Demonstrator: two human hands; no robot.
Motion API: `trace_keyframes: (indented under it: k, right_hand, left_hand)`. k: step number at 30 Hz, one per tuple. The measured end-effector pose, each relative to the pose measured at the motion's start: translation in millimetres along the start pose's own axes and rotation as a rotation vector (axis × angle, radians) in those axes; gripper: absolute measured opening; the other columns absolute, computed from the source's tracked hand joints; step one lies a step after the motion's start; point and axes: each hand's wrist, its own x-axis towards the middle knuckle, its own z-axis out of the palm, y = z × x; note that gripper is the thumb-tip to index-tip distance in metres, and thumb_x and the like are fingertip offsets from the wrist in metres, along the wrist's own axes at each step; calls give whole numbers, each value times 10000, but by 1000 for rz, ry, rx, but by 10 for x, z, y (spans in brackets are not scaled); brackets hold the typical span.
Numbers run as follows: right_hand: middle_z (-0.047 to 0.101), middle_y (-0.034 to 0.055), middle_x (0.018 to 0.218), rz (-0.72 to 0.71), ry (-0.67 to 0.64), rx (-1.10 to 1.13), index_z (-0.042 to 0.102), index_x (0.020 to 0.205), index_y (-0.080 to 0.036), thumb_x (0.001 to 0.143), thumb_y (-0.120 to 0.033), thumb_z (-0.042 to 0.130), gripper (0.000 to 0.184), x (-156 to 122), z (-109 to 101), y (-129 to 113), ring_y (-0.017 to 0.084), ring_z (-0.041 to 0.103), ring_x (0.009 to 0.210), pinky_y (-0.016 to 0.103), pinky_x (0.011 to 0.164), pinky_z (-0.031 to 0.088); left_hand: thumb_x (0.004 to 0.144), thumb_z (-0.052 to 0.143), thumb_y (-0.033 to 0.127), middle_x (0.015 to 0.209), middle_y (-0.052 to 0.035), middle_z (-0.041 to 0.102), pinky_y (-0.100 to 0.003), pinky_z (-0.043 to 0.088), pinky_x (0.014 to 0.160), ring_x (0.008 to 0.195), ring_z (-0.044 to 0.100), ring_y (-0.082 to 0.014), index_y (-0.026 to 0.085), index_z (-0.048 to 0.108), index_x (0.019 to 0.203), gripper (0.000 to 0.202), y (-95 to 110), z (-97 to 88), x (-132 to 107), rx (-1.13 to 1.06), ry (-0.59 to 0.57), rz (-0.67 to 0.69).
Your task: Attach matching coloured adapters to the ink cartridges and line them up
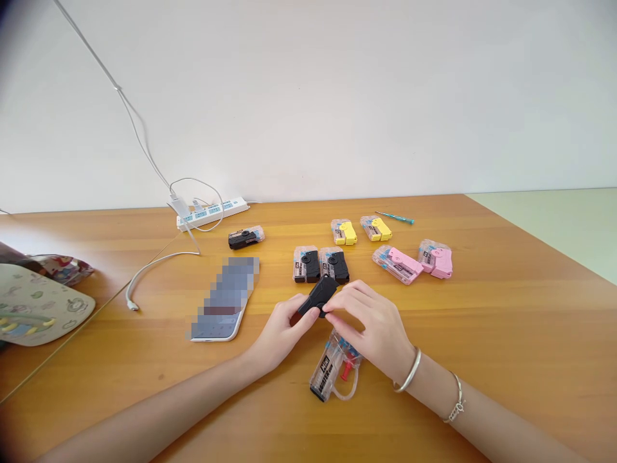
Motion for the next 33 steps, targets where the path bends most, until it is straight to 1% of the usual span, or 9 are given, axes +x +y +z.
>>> trace_keyframes:
  k: [2,5,9,16,23,26,29,31,33]
  right_hand:
    - [651,17,790,125,9,19,559,832,-234,825,-208,554,28,-6,11,-13,176,599,775,314,672,505]
    - [638,6,790,289,-51,73,535,815,-231,798,-246,569,40,-6,24,-28,174,604,761,309,669,500]
    - [646,-17,743,406,-149,186,551,776,-230,795,-242,538,26,10,35,-55,159,613,710,305,689,500]
    - [646,-16,652,419,-79,281,543,731,-217,757,-220,539,26,13,63,-105,148,624,613,269,608,518]
    - [648,-6,640,385,-43,276,552,703,-211,779,-192,472,112,17,78,-80,153,613,599,266,587,517]
    - [654,9,712,385,-63,299,568,752,-209,828,-234,465,131,39,53,-68,161,619,671,287,659,524]
    - [647,21,809,433,-77,370,547,904,-215,846,-301,500,114,34,49,-37,173,621,767,315,720,529]
    - [640,30,875,457,-103,448,508,993,-220,830,-327,542,199,22,59,-7,189,615,850,333,755,531]
    - [637,39,926,462,-152,498,505,1006,-220,820,-332,559,224,14,67,17,196,611,885,345,782,529]
  left_hand:
    - [853,445,313,713,-19,598,-248,378,637,695,503,-163,154,597,732,251,2,3,-1,-5,6,-5]
    - [839,453,290,686,-13,580,-244,367,621,675,486,-156,155,580,701,232,-3,5,4,15,16,-6]
    - [815,479,278,610,7,502,-236,337,578,625,441,-139,161,517,609,240,-17,7,12,60,35,5]
    - [800,492,286,552,19,423,-246,323,558,591,409,-137,173,461,540,285,4,4,4,118,63,44]
    - [812,489,286,541,9,437,-272,349,628,636,416,-158,180,495,550,283,23,11,-25,175,22,127]
    - [824,468,288,560,2,463,-271,343,612,637,426,-161,180,522,587,266,34,9,-24,180,44,110]
    - [830,471,281,568,4,473,-266,342,601,637,439,-159,180,506,585,268,33,11,-17,183,63,107]
    - [828,499,287,582,6,484,-267,347,608,640,442,-156,179,489,572,279,24,18,-14,202,52,121]
    - [830,530,315,622,1,515,-269,356,621,660,454,-157,177,492,569,297,13,25,-14,217,39,134]
